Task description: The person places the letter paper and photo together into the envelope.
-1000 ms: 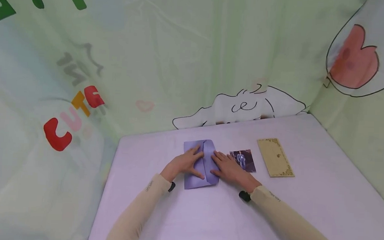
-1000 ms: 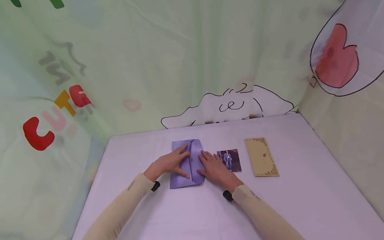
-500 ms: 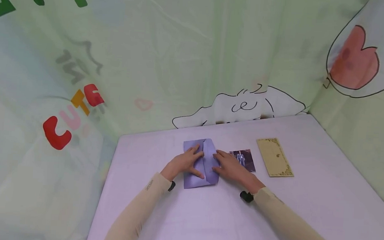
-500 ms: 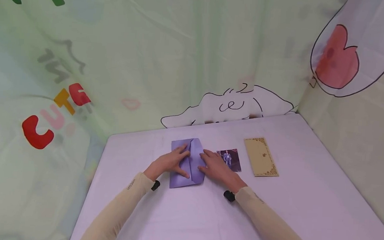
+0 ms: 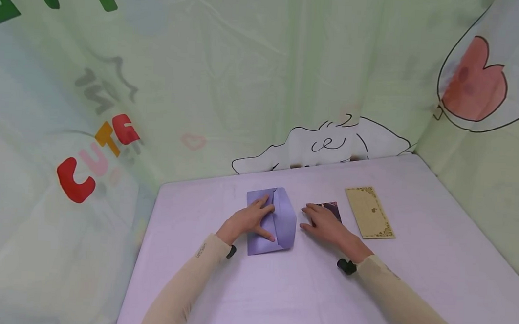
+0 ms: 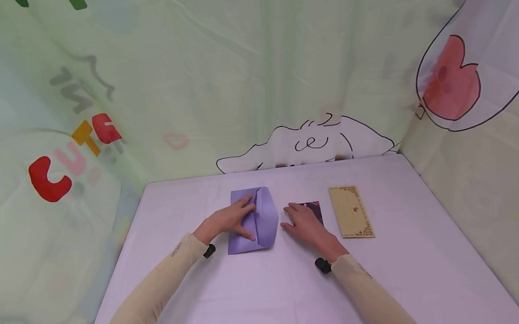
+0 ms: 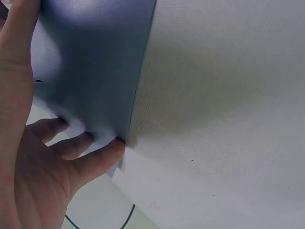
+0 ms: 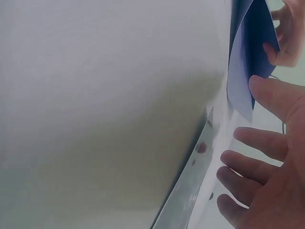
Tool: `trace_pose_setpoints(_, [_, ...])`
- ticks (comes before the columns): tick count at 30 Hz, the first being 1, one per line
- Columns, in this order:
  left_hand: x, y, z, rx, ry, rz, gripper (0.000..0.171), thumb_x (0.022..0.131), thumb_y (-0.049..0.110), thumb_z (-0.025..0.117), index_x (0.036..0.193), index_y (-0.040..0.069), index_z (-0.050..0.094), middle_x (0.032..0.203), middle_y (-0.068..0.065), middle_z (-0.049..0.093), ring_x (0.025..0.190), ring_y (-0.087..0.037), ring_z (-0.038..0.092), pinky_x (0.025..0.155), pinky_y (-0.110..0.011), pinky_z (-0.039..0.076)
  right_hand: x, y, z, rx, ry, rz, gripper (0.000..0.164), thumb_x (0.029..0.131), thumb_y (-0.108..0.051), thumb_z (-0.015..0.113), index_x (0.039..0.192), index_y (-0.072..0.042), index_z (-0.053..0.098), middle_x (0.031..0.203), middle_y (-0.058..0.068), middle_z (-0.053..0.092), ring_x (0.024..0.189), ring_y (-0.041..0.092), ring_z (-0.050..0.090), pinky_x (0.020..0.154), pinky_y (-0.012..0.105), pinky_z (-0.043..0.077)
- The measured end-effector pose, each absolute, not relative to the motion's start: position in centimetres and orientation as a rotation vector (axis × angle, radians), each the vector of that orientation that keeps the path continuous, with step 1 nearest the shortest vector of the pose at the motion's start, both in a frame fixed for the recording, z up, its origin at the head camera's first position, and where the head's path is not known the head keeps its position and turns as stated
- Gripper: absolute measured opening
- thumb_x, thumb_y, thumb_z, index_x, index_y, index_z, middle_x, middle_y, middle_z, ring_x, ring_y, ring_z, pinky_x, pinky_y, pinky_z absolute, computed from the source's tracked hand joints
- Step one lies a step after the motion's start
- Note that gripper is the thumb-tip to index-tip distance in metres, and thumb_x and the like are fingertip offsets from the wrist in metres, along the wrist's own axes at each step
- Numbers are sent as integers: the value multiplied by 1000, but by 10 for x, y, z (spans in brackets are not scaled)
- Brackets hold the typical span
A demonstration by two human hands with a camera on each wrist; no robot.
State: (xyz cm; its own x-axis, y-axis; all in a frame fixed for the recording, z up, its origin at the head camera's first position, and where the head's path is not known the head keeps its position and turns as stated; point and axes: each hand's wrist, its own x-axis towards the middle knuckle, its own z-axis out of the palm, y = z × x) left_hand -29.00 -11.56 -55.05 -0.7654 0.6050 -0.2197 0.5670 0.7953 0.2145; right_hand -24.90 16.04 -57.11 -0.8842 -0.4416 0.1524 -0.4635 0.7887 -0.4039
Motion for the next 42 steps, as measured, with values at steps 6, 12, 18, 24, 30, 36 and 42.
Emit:
trace_pose_setpoints(6, [-291,-116,-552,890,2703,198,85,71,67,79,136,24,45,167,-17,18,151,-41,28,110,-51,44,-250,172,-573,750,-2871,659,49,93,-24,71,130,7,60,136,29,58,127,45,55,107,56,42])
trace_pose_setpoints(12, [-291,-116,-552,877,2707,208,86,71,66,80,137,24,45,168,-16,18,152,-39,27,111,-50,43,-253,188,-568,691,-2900,697,51,96,-24,68,135,6,56,139,30,55,128,48,53,108,61,39])
trace_pose_setpoints(18, [-292,-115,-551,876,2709,200,88,71,68,79,140,25,44,168,-15,16,153,-38,26,113,-49,42,-261,207,-564,568,-2933,657,51,97,-22,66,136,8,54,140,31,52,128,49,52,107,60,41])
trace_pose_setpoints(24, [-292,-116,-551,876,2705,227,88,71,66,80,140,24,44,168,-16,16,153,-38,25,113,-49,41,-263,217,-562,475,-2969,586,53,98,-23,63,136,12,52,141,35,49,130,51,49,110,59,39])
trace_pose_setpoints(30, [-289,-118,-556,879,2701,244,88,71,67,80,139,24,45,168,-16,17,153,-37,26,113,-50,42,-262,219,-569,382,-3041,453,55,98,-24,64,132,16,51,140,39,48,131,52,46,111,61,37])
trace_pose_setpoints(36, [-289,-117,-556,878,2707,227,88,71,69,79,139,25,45,168,-14,18,152,-35,28,112,-48,43,-264,222,-577,326,-3055,481,51,98,-23,65,131,14,51,136,36,51,129,50,47,110,63,35])
trace_pose_setpoints(42, [-291,-117,-555,894,2721,218,88,70,68,80,139,25,46,167,-15,20,150,-33,32,110,-46,45,-267,219,-579,215,-2982,623,37,94,-16,69,120,5,51,112,28,60,108,45,57,99,69,34])
